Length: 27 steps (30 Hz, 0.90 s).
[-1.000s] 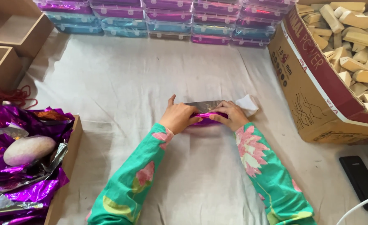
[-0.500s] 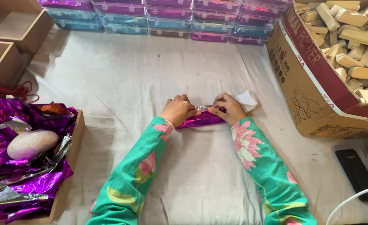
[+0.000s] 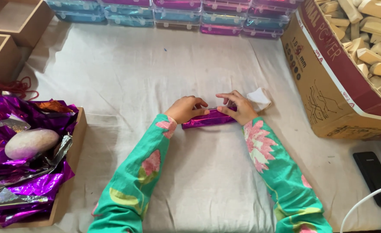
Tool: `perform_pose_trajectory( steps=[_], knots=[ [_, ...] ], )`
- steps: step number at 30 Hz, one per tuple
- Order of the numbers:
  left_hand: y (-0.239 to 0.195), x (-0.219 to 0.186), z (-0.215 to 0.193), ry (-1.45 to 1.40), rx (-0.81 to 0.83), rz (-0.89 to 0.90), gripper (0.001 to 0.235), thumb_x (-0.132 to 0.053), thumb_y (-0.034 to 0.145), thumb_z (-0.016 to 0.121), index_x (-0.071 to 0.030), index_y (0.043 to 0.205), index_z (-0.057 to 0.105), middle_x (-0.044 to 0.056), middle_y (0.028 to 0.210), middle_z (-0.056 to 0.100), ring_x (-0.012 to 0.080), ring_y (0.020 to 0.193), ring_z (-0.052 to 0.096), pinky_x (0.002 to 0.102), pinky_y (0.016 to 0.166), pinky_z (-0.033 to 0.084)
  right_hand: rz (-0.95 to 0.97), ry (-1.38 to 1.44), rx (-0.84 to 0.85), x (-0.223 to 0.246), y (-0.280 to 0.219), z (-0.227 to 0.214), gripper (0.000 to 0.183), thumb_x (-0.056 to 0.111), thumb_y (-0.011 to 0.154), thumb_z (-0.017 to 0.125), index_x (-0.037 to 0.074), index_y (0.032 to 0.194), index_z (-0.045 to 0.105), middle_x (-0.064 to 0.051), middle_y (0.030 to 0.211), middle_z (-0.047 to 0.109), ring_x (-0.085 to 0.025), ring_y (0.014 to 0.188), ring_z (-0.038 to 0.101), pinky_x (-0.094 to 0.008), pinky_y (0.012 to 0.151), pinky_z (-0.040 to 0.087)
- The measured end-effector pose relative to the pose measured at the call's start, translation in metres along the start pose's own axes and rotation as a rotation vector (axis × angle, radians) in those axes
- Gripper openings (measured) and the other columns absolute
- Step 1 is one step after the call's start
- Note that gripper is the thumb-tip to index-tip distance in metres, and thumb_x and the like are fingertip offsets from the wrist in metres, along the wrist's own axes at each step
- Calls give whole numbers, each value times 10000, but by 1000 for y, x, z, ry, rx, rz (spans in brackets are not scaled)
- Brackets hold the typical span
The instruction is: The person wraps a small wooden block in purple foil, folding the edges to enclose it. They then pick up another wooden block and wipe its surface with a white cloth. The wrapped block is placed aside, and the person continues to clean the second block.
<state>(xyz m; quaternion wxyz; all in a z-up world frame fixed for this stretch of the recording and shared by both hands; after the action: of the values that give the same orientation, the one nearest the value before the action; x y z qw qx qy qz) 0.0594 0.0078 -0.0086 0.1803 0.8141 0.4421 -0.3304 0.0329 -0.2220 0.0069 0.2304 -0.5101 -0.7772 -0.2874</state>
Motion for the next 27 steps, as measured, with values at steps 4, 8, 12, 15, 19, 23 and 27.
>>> perform_pose_trajectory(
  steps=[4, 8, 12, 15, 19, 23, 27],
  knots=[
    [-12, -13, -5, 85, -65, 48, 392, -478, 884, 711, -183, 1131, 787, 87, 1063, 735, 312, 1030, 688, 432, 867, 508, 49, 183, 32, -9, -1, 5, 442, 280, 868, 790, 137, 1278, 708, -9, 1065, 701, -115, 798, 577, -291, 760, 512],
    [-11, -10, -4, 127, -212, 218, 295, -404, 873, 770, -153, 1028, 789, 135, 1081, 666, 368, 1058, 630, 451, 833, 506, -75, 158, -9, -7, -1, 3, 332, 233, 906, 803, 107, 1209, 758, -17, 975, 739, -102, 894, 584, -259, 802, 505],
    [-8, -5, 0, -94, -88, 76, 410, -405, 892, 736, -115, 1174, 675, 135, 1151, 636, 294, 1005, 706, 391, 872, 561, -39, 209, -6, -10, -1, 5, 307, 218, 903, 815, 95, 1179, 761, -34, 943, 710, -110, 884, 579, -268, 790, 506],
    [-4, 0, 2, -73, -95, 122, 494, -386, 889, 747, -118, 1288, 633, 139, 1193, 659, 303, 1044, 686, 399, 882, 551, 32, 317, 19, -13, 2, 5, 324, 225, 892, 817, 103, 1184, 746, -25, 952, 689, -100, 840, 612, -271, 789, 530],
    [-6, -7, -1, -100, -103, 118, 520, -362, 876, 757, -112, 1316, 639, 128, 1168, 725, 288, 989, 714, 396, 847, 565, -21, 225, -4, 2, -3, 0, 454, 256, 857, 802, 127, 1279, 695, 0, 1136, 709, -151, 920, 586, -309, 870, 511],
    [-12, -22, -9, -75, -109, 117, 456, -312, 860, 765, -122, 1268, 690, 83, 1048, 782, 264, 893, 745, 387, 821, 576, -78, -18, 3, -2, -1, 0, 479, 309, 874, 785, 146, 1319, 718, -25, 1172, 750, -249, 1108, 503, -386, 1042, 410],
    [-11, -21, -7, -45, -151, 155, 420, -279, 856, 796, -148, 1246, 715, 55, 1037, 802, 252, 915, 757, 373, 824, 585, -45, -18, 32, -10, -3, 6, 422, 320, 904, 769, 165, 1295, 738, -1, 1102, 784, -236, 1143, 522, -383, 1066, 420]
  ],
)
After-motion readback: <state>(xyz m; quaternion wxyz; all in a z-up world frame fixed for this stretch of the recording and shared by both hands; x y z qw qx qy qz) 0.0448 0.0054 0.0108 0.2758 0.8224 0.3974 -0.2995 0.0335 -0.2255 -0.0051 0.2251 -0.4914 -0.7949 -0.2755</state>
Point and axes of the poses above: each hand's wrist, its own y-axis towards the middle knuckle, its own z-axis out of the palm, x = y × z, the point moved 3 cm from there along y, towards the middle knuckle
